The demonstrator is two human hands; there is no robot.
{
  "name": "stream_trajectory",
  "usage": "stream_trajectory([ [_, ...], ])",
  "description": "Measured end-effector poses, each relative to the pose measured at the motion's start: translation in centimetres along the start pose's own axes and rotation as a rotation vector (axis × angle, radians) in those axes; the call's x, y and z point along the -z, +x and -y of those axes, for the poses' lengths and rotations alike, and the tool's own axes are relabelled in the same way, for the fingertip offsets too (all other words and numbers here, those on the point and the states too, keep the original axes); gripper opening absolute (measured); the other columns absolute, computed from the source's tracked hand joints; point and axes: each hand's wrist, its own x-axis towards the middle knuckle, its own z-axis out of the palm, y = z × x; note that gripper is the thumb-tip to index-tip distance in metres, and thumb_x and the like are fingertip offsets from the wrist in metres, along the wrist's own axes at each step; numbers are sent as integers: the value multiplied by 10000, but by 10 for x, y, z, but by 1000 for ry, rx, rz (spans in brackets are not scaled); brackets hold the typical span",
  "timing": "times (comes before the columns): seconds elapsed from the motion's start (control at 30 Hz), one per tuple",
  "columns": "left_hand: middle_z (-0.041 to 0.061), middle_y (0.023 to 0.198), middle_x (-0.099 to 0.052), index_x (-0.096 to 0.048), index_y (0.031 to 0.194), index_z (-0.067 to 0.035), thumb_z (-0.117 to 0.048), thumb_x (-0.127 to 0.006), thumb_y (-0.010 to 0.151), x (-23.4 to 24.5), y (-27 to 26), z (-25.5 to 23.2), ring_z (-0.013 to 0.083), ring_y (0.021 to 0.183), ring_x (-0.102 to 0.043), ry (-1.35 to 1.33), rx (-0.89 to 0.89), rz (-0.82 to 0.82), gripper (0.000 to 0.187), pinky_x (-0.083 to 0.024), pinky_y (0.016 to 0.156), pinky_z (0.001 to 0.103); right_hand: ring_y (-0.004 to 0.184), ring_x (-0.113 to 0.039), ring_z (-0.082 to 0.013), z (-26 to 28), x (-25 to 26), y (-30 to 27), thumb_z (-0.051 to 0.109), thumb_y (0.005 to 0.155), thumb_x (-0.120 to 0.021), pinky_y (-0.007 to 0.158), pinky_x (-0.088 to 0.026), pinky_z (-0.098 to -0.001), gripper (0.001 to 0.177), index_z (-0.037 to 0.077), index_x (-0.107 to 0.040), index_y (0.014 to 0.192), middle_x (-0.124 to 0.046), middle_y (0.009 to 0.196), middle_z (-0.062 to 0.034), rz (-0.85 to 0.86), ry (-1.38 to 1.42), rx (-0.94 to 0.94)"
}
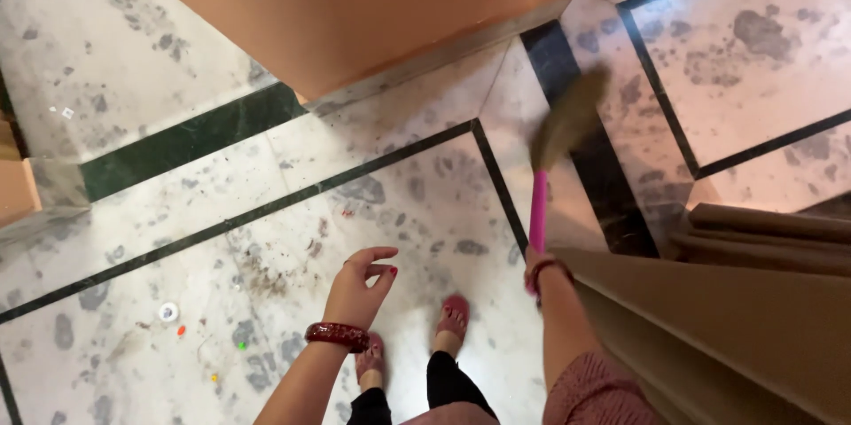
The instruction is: The person is sweeping the floor with a traditional broom and then cleaning small plastic items at a sink.
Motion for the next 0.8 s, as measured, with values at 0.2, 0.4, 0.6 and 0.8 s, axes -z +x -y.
stream_trajectory([
  [0.2, 47, 1154, -770, -717, 1187, -110, -99, -686, 871, -10, 26, 6, 150, 981, -763, 8, 38, -21, 318, -545, 943, 323, 1076, -612, -370, 71, 17, -13, 527, 1021, -433, 864, -476, -496, 564, 63, -690, 1214, -652, 1248, -205, -242, -469, 258],
  [0.4, 36, 1169, -769, -723, 1183, -109, -96, -681, 861, -12, 20, 10, 160, 980, -770, -16, 32, -35, 325, -557, 939, 329, 1222, -597, -403, 8, -53, 8, 536, 1002, -493, 1014, -485, -526, 531, 102, -654, 1261, -627, 1316, -202, -293, -683, 406],
  [0.6, 33, 1179, -757, -720, 1183, -115, -106, -682, 871, 9, 7, 18, 158, 1001, -760, -31, 91, -81, 315, -561, 943, 333, 1148, -675, -411, -21, -112, -108, 502, 981, -564, 984, -546, -494, 530, 41, -648, 1228, -707, 1213, -236, -161, -570, 445],
  [0.8, 40, 1213, -731, -717, 1181, -112, -102, -677, 863, 28, -12, 35, 170, 1027, -751, -86, 132, -127, 321, -568, 933, 355, 1158, -662, -393, -31, -178, -150, 473, 960, -617, 996, -544, -465, 502, 61, -644, 1247, -691, 1238, -221, -101, -600, 486],
])
